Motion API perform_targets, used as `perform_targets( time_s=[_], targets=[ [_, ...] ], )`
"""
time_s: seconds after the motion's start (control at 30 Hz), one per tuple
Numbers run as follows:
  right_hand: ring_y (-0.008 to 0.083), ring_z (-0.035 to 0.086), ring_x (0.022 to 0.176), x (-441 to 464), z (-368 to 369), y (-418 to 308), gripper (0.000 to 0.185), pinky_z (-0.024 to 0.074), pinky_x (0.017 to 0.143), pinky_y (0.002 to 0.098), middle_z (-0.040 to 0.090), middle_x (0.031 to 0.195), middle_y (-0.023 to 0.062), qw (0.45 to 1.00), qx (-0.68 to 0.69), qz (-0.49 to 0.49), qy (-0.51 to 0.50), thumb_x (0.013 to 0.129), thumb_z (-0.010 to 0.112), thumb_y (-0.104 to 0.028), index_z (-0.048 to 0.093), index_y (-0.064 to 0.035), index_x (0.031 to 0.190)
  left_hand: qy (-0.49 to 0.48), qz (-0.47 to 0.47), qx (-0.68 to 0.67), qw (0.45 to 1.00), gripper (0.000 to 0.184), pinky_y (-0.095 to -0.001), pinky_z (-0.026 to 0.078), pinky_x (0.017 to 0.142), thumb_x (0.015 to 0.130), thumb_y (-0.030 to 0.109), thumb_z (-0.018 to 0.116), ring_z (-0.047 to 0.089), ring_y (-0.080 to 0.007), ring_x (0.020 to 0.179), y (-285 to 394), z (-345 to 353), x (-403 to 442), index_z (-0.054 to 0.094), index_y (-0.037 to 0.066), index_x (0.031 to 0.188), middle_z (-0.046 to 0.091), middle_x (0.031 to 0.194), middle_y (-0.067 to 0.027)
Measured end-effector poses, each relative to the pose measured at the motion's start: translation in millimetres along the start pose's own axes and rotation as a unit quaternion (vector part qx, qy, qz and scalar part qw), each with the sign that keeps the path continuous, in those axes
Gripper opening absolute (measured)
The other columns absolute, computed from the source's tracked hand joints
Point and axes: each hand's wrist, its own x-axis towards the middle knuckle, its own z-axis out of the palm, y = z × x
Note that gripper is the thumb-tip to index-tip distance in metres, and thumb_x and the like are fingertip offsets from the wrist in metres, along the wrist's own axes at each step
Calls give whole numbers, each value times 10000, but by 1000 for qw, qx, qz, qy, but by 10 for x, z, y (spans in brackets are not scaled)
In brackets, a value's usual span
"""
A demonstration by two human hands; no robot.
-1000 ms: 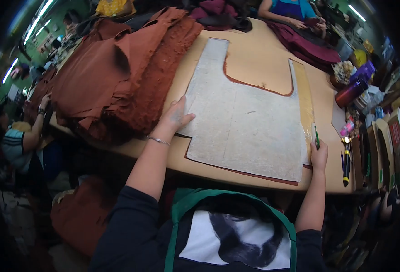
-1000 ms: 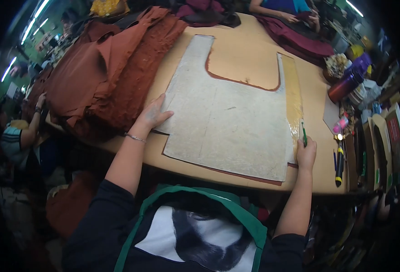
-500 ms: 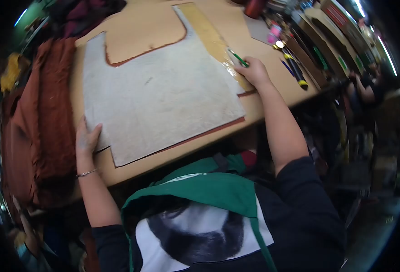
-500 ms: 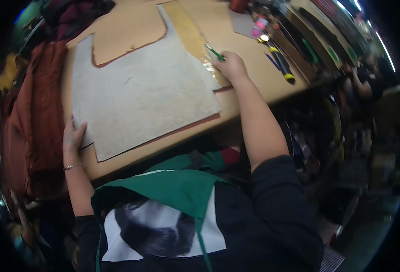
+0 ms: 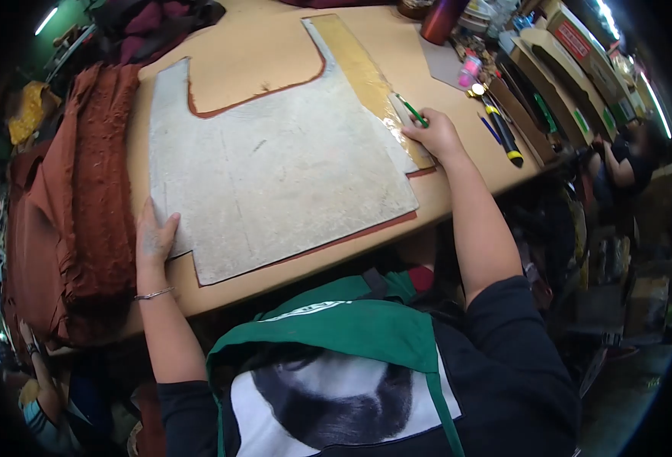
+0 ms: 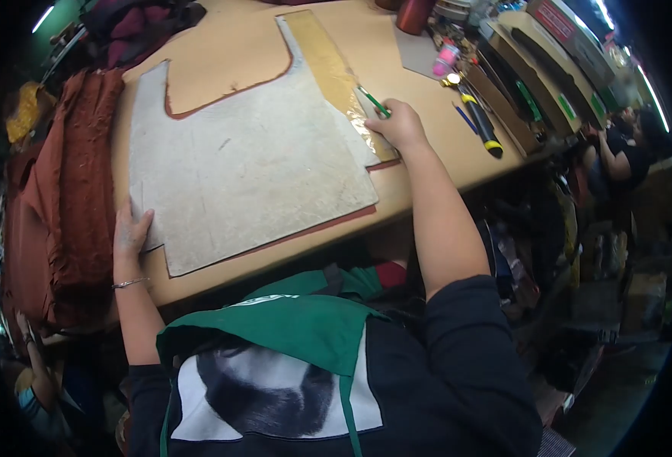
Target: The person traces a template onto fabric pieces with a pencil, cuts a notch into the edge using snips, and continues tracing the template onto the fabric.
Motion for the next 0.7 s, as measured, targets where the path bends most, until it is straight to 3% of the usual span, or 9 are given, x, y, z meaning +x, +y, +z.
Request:
perform_targets(
  time_s=[0.27, 0.4, 0.57, 0.7],
  targets=[
    [216, 593, 700, 26, 27, 60, 362, 453, 668, 316, 618, 756, 133, 1000, 29, 5, -6, 625, 756, -234, 604, -9, 864, 14, -7, -10, 1000, 699, -377, 358, 910, 686, 215, 684, 453, -389, 1002, 133, -54, -62, 367, -60, 1245, 486, 1006, -283],
    [217, 596, 708, -4, 11, 7, 363, 457, 675, 314, 620, 762, 133, 999, 31, 24, -10, 630, 756, -219, 602, -8, 883, 4, -24, -36, 999, 705, -375, 344, 927, 685, 206, 685, 444, -383, 1018, 172, -82, -76, 360, -73, 1245, 483, 1024, -284],
    [208, 595, 729, -20, 6, -47, 373, 460, 681, 315, 620, 787, 146, 999, 19, 29, -7, 632, 756, -202, 606, -19, 920, 28, 19, -40, 999, 704, -383, 343, 929, 686, 186, 680, 442, -382, 1031, 48, -3, -93, 351, -82, 1247, 479, 1063, -282],
    [170, 578, 717, -5, 63, -19, 358, 461, 651, 288, 606, 788, 104, 992, 110, 60, -5, 641, 743, -112, 591, -4, 948, 3, -8, -37, 999, 703, -372, 339, 952, 694, 203, 673, 432, -358, 1088, 109, -54, -93, 353, -75, 1256, 460, 1139, -267]
  ],
)
